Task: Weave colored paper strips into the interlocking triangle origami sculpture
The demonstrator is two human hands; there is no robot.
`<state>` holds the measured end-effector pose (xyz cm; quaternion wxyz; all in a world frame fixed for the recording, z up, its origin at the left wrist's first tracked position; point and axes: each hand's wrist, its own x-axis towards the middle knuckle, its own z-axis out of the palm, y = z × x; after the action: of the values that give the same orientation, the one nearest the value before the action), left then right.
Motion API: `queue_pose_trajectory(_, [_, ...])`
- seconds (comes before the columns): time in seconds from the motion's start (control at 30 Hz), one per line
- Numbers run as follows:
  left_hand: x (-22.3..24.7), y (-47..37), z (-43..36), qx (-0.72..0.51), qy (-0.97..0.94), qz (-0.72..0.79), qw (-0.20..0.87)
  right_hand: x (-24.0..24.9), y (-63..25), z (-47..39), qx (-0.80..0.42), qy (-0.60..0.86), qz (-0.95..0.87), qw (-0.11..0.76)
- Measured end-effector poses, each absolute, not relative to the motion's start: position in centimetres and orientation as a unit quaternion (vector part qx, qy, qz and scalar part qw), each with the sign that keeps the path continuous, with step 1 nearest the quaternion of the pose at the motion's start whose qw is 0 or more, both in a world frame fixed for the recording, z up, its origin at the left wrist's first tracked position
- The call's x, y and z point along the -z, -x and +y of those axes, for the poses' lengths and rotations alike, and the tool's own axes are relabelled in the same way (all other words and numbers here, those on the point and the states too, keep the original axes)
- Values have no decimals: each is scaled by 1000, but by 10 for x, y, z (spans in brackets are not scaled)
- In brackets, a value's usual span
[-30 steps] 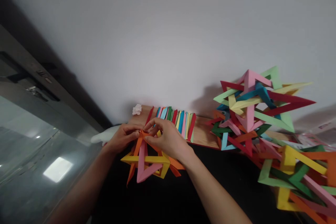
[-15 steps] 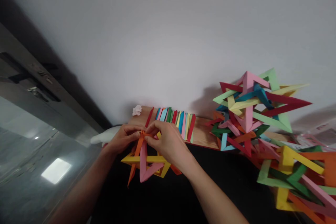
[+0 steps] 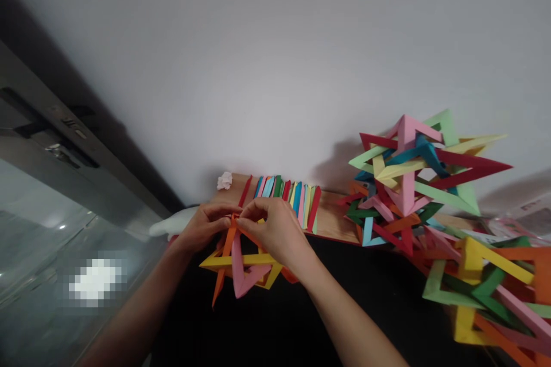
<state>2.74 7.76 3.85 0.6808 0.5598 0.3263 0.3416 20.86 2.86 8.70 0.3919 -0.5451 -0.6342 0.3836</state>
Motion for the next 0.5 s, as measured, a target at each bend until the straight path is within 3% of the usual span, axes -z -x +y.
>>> queue_pose_trajectory(0.5, [-40,-31,74,-352,-560,335,670,-92,-208,30,-435,506,-648,366])
